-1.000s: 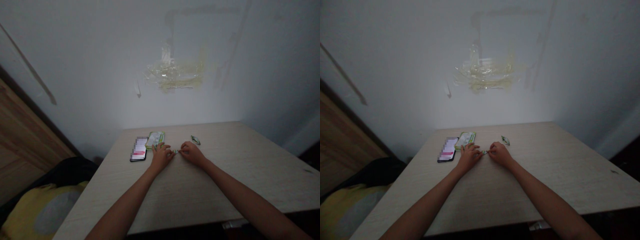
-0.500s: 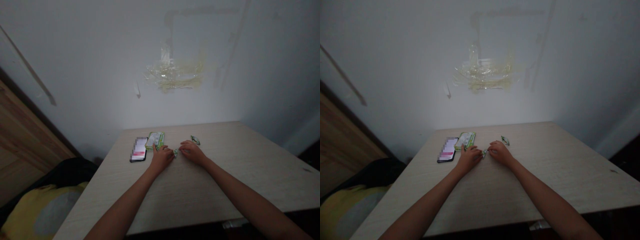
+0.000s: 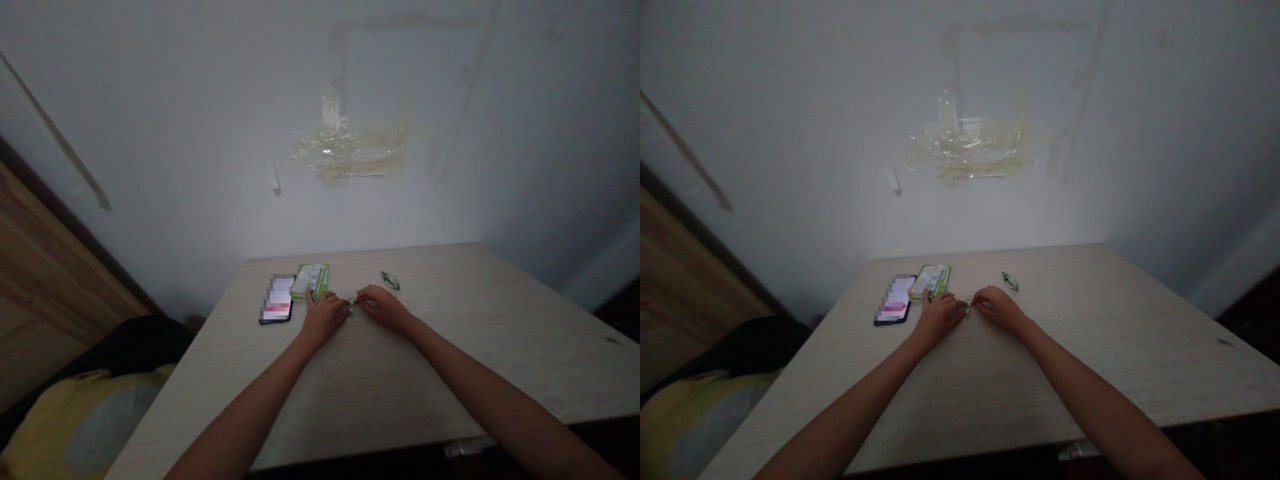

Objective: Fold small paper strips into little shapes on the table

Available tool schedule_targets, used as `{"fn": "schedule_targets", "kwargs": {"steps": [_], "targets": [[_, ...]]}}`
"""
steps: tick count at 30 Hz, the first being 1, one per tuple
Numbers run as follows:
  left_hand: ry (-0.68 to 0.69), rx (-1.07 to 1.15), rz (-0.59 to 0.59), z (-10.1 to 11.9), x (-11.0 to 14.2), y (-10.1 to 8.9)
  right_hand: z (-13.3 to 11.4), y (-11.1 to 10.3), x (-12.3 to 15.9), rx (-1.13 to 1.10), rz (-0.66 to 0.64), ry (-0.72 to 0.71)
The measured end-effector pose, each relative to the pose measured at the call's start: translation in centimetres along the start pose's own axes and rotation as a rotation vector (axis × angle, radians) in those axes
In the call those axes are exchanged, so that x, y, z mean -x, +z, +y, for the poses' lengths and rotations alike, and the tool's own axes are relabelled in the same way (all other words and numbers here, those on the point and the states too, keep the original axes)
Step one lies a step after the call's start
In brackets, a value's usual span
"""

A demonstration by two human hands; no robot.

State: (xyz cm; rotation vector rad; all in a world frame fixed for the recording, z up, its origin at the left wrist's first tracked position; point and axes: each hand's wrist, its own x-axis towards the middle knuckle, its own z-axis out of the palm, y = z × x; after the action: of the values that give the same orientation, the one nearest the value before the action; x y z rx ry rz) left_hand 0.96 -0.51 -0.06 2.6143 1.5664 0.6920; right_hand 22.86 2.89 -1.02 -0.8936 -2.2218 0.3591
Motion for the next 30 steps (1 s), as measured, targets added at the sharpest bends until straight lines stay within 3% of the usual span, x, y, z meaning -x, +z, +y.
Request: {"fn": "schedule_targets", "kwargs": {"steps": [6, 10, 17, 23, 30], "targets": [[-0.006, -0.032, 0.009, 0.0, 0.0, 0.0, 0.1, 0.3, 0.1, -0.062, 0.004, 0.098], [-0.025, -0.055, 0.023, -0.1, 0.1, 0.1, -0.2, 0.2, 0.1, -0.061, -0.003, 0.060], [-0.032, -0.009, -0.022, -0.4, -0.2, 0.1, -0.8, 0.0, -0.1, 0.107, -0.015, -0.020], [-0.006, 0.064, -0.111, -0.6, -0.5, 0.1, -0.8, 0.2, -0.3, 0.224, 0.004, -0.013], [-0.012, 0.070, -0.118, -0.8, -0.3, 0.1, -0.5, 0.7, -0.5, 0.361, 0.020, 0.045]]}}
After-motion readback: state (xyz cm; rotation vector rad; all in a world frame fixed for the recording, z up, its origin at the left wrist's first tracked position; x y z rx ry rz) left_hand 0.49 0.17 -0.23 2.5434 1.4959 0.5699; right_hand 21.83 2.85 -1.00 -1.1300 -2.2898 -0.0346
